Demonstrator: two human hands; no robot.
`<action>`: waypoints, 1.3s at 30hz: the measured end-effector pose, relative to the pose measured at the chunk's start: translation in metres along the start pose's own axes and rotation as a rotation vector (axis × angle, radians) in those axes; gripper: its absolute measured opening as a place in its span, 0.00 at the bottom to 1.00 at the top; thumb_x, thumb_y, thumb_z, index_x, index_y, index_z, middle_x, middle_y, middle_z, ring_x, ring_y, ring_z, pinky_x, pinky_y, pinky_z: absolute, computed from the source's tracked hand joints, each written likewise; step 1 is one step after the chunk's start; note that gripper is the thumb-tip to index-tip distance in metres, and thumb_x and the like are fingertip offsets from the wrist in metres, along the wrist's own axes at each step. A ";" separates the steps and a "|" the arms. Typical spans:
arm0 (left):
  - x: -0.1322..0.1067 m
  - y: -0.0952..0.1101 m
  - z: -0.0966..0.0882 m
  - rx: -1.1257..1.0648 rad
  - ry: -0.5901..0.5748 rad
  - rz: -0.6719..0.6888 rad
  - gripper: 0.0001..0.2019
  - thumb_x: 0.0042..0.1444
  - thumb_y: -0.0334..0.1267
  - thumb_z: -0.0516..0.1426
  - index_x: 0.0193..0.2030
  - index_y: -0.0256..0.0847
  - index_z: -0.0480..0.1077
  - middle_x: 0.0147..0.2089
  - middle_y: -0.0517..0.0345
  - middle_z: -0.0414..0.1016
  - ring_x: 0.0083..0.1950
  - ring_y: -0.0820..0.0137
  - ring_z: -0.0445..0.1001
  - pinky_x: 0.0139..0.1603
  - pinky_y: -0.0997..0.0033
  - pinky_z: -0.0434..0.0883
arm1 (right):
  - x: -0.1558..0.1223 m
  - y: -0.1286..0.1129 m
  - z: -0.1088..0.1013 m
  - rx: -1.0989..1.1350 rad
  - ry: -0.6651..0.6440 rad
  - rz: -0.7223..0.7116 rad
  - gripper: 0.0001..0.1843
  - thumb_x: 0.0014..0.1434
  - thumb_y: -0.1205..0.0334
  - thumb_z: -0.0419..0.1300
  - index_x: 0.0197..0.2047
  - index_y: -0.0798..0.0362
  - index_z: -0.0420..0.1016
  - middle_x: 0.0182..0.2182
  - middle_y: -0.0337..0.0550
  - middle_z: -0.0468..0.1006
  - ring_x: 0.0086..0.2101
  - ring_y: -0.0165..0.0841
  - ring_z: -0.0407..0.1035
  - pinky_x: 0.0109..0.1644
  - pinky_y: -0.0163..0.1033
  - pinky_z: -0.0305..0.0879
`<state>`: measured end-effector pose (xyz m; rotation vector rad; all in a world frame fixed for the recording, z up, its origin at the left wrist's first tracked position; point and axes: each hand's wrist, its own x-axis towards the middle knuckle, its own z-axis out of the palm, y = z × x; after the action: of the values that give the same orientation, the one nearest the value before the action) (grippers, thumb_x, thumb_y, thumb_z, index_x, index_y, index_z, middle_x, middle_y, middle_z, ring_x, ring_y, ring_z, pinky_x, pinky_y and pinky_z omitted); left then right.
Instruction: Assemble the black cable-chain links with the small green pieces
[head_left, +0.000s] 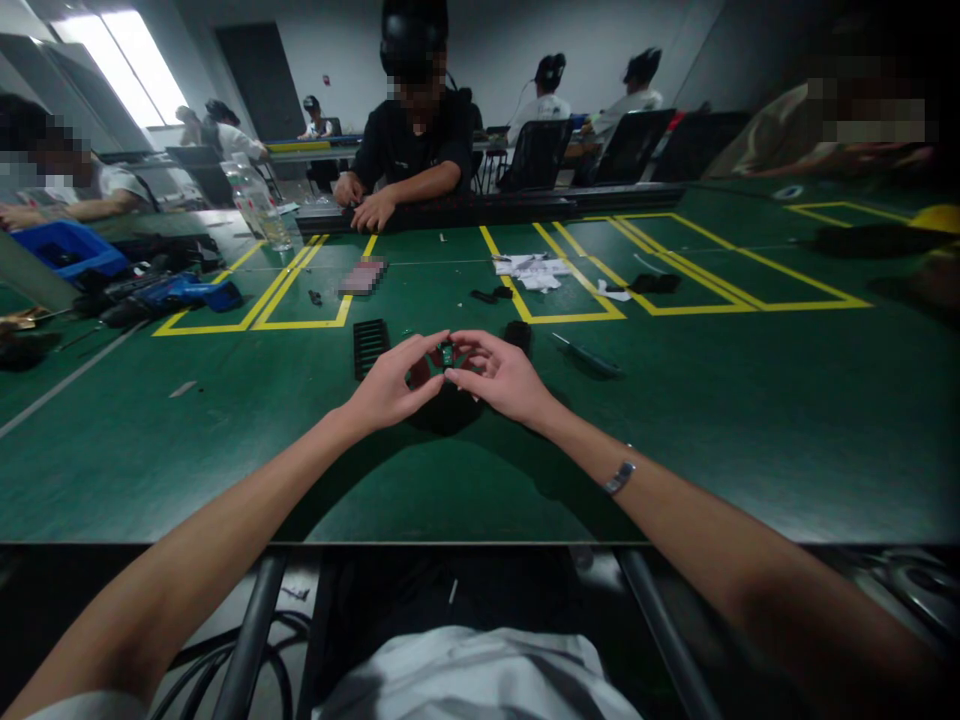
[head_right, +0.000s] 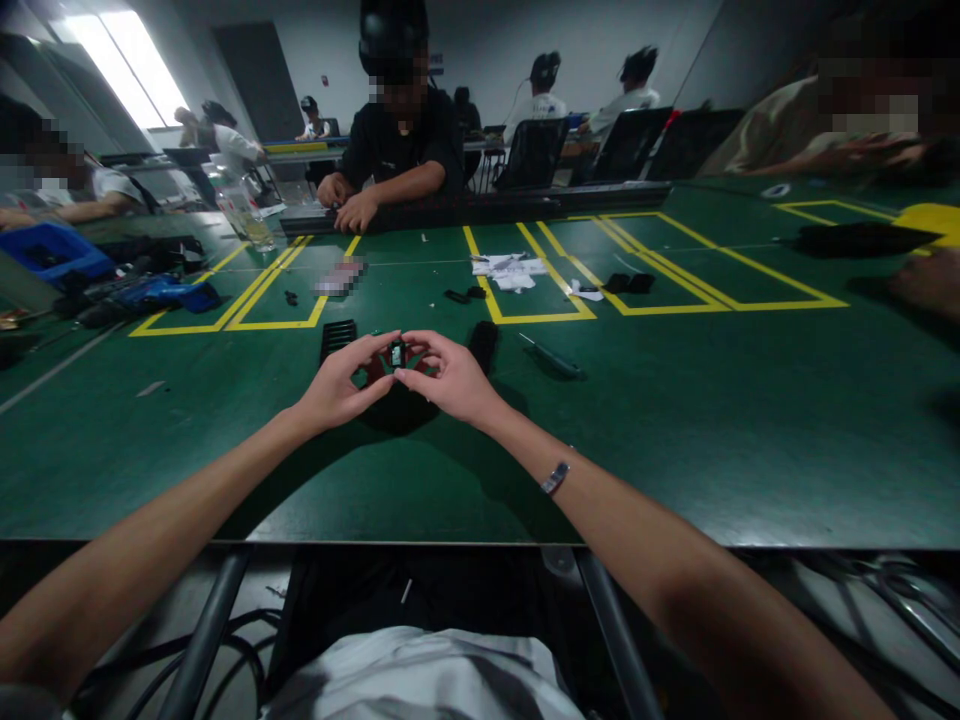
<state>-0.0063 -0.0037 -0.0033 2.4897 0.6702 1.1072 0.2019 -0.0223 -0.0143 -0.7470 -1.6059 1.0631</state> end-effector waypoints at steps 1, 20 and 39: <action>0.000 0.000 0.000 0.002 0.000 0.001 0.27 0.62 0.40 0.57 0.67 0.43 0.60 0.47 0.50 0.71 0.37 0.70 0.70 0.39 0.69 0.70 | 0.000 0.001 0.000 0.012 0.002 0.014 0.26 0.55 0.61 0.69 0.56 0.50 0.70 0.43 0.44 0.73 0.36 0.33 0.71 0.28 0.32 0.71; 0.003 0.001 -0.005 0.163 0.013 0.063 0.22 0.60 0.35 0.60 0.61 0.39 0.66 0.48 0.51 0.74 0.38 0.72 0.71 0.43 0.69 0.71 | 0.000 0.005 0.000 -0.015 -0.021 0.006 0.27 0.55 0.57 0.71 0.55 0.49 0.68 0.42 0.43 0.73 0.34 0.32 0.71 0.28 0.32 0.71; 0.004 0.000 -0.009 0.084 -0.016 0.087 0.23 0.62 0.43 0.59 0.62 0.41 0.65 0.44 0.52 0.72 0.34 0.73 0.68 0.38 0.72 0.68 | -0.001 -0.005 0.000 -0.127 -0.032 -0.023 0.28 0.54 0.53 0.72 0.56 0.49 0.73 0.43 0.44 0.77 0.39 0.38 0.72 0.42 0.43 0.74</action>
<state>-0.0113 -0.0009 0.0049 2.6186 0.6208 1.1103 0.2029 -0.0254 -0.0106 -0.7965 -1.7181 0.9679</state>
